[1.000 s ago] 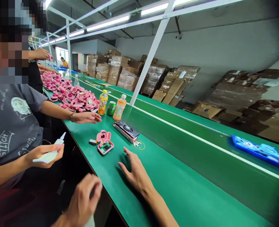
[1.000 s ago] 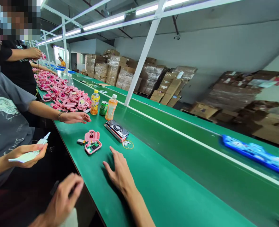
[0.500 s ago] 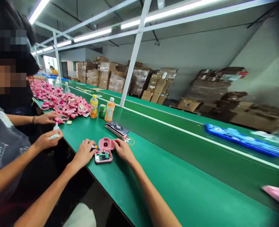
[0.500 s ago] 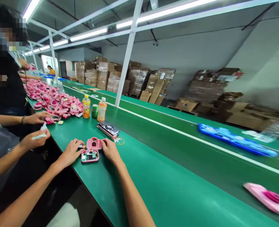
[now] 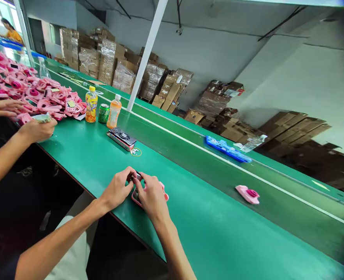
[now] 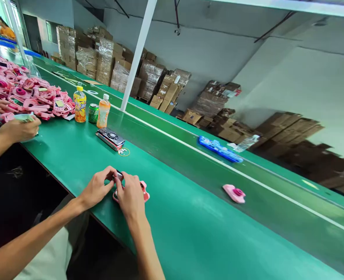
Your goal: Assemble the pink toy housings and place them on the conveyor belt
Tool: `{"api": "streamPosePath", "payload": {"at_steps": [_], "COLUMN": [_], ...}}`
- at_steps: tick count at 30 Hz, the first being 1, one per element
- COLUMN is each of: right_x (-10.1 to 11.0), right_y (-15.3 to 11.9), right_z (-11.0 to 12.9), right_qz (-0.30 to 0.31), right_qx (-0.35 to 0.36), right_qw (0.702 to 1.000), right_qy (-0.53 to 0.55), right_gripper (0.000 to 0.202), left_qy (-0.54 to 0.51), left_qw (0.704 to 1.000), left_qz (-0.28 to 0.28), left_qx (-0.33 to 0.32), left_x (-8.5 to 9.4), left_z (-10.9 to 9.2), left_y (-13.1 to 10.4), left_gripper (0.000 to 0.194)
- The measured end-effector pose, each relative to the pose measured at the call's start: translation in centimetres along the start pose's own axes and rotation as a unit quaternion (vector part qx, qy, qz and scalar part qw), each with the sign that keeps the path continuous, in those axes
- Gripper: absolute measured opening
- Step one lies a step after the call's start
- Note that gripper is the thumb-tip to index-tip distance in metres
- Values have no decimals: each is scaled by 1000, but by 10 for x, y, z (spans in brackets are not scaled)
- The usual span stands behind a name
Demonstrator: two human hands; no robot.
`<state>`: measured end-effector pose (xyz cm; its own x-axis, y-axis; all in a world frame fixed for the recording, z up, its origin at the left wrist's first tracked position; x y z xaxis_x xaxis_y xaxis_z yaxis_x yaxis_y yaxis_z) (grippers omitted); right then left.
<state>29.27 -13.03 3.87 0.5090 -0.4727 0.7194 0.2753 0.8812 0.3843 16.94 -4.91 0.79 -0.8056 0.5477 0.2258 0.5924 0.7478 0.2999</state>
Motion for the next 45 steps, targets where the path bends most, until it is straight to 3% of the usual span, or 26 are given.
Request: {"api": "streamPosePath", "payload": {"at_steps": [3,5,8,10,13,22,28,34,38,42,45], "right_x": [-18,-22,-21,-18,-12,-16,-14,-19,-20,-16,-6], "right_y": [15,14,6,4,10,32,33,25,9,7,3], "right_z": [3,7,15,17,15,17,18,24,26,28,35], "right_qz": [2,-10,50,85,63,55,128,177,161,162,176], "right_qx": [-18,11,78,86,46,5,19,95,159,151,171], "right_qw": [1000,999,995,991,988,995,989,976,965,973,969], "right_qy": [-14,-47,-28,49,132,88,65,-84,-130,-59,-32], "right_gripper": [18,15,15,23,23,9,11,13,18,25,24], "left_qy": [-43,-72,-112,-144,-205,-217,-171,-131,-163,-243,-282], "left_qw": [996,992,985,980,968,964,978,985,980,952,937], "left_qz": [-28,-26,-13,3,49,99,101,102,63,68,61], "left_qx": [70,104,130,135,135,118,63,54,96,175,195], "left_x": [3,3,2,4,6,5,6,5,4,8,13], "left_z": [18,28,33,32,28,33,25,24,27,26,21], "left_y": [3,3,0,-1,-3,-2,-5,-7,-3,-4,-7], "left_gripper": [19,32,45,49,52,77,57,47,50,72,68]}}
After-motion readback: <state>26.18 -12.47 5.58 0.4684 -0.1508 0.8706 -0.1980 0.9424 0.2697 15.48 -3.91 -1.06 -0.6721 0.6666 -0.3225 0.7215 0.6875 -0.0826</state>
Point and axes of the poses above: each hand's wrist, its own y-axis towards the middle knuckle, its own x-axis out of the back of the hand, z = x × y, the point moved 3 cm from there along y, towards the middle knuckle, and after that the axes turned 6 degrees about y, right-handed, at the moved point
